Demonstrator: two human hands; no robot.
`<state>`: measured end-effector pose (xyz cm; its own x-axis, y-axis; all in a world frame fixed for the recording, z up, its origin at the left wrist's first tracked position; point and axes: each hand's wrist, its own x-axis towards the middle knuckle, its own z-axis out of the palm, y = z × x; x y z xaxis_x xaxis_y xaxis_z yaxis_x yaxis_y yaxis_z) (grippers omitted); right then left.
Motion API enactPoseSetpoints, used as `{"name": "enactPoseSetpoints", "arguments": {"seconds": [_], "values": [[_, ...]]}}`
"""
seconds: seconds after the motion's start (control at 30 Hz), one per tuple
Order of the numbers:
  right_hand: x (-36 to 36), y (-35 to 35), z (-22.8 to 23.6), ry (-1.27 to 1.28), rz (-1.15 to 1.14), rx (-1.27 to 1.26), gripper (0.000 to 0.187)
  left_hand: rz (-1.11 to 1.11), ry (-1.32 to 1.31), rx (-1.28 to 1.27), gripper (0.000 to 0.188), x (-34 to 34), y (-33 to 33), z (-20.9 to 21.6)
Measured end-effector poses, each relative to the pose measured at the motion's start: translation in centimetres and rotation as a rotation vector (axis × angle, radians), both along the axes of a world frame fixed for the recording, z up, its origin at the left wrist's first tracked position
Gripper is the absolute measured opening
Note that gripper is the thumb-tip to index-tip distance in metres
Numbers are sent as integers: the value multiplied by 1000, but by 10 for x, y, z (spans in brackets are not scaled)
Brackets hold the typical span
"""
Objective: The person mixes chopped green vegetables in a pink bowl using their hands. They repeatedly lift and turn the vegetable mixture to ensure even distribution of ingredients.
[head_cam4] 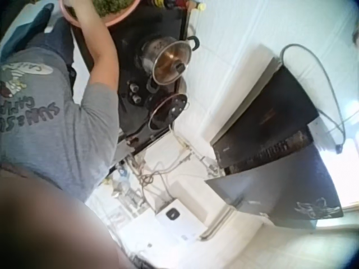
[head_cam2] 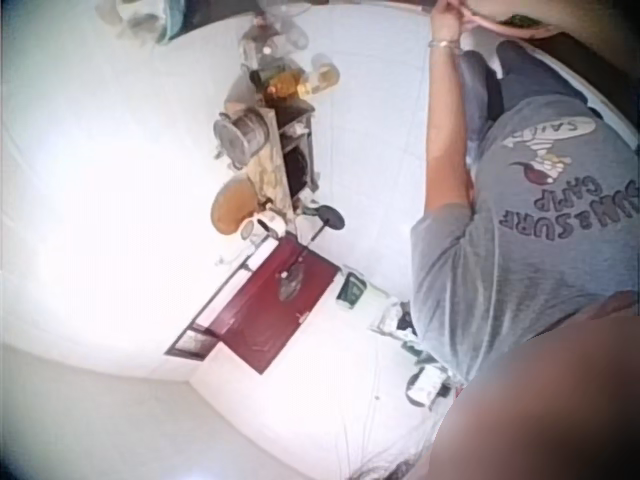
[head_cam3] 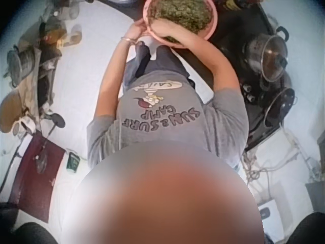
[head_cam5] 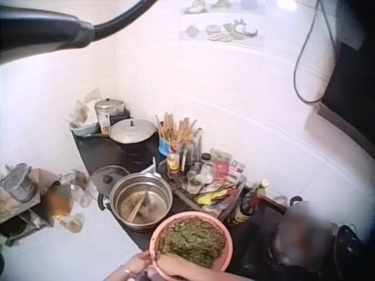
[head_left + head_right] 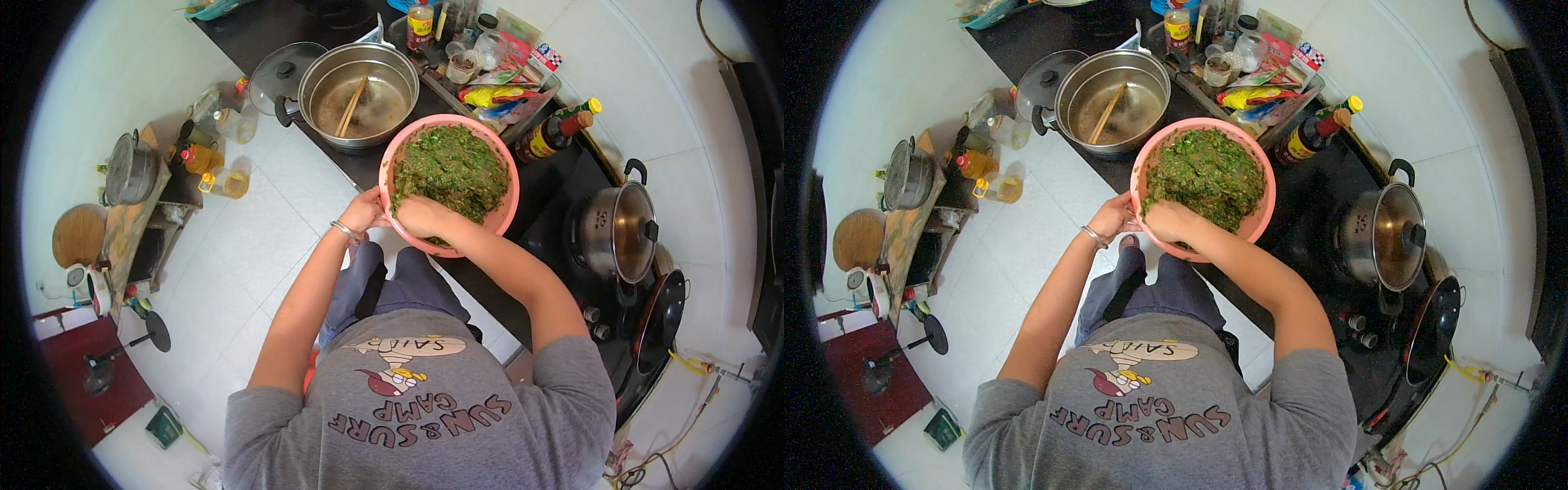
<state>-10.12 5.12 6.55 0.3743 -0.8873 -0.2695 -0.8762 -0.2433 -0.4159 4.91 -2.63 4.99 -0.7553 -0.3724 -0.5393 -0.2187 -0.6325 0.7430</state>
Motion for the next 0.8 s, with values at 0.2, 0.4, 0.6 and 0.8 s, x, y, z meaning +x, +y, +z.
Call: {"name": "enactPoseSetpoints", "arguments": {"seconds": [0.2, 0.4, 0.6, 0.8], "values": [[-32, 50, 21, 63, 172, 157, 16, -16, -20, -7, 42, -2, -6, -2], [-52, 27, 26, -78, -120, 221, 16, 8, -89, -125, 45, -13, -12, -1], [-62, 24, -3, -318, -453, 47, 15, -32, -170, -1329, 51, -30, -23, -2], [-50, 34, 36, -358, -511, 112, 21, -151, -216, -1532, 60, -46, -10, 6]]}}
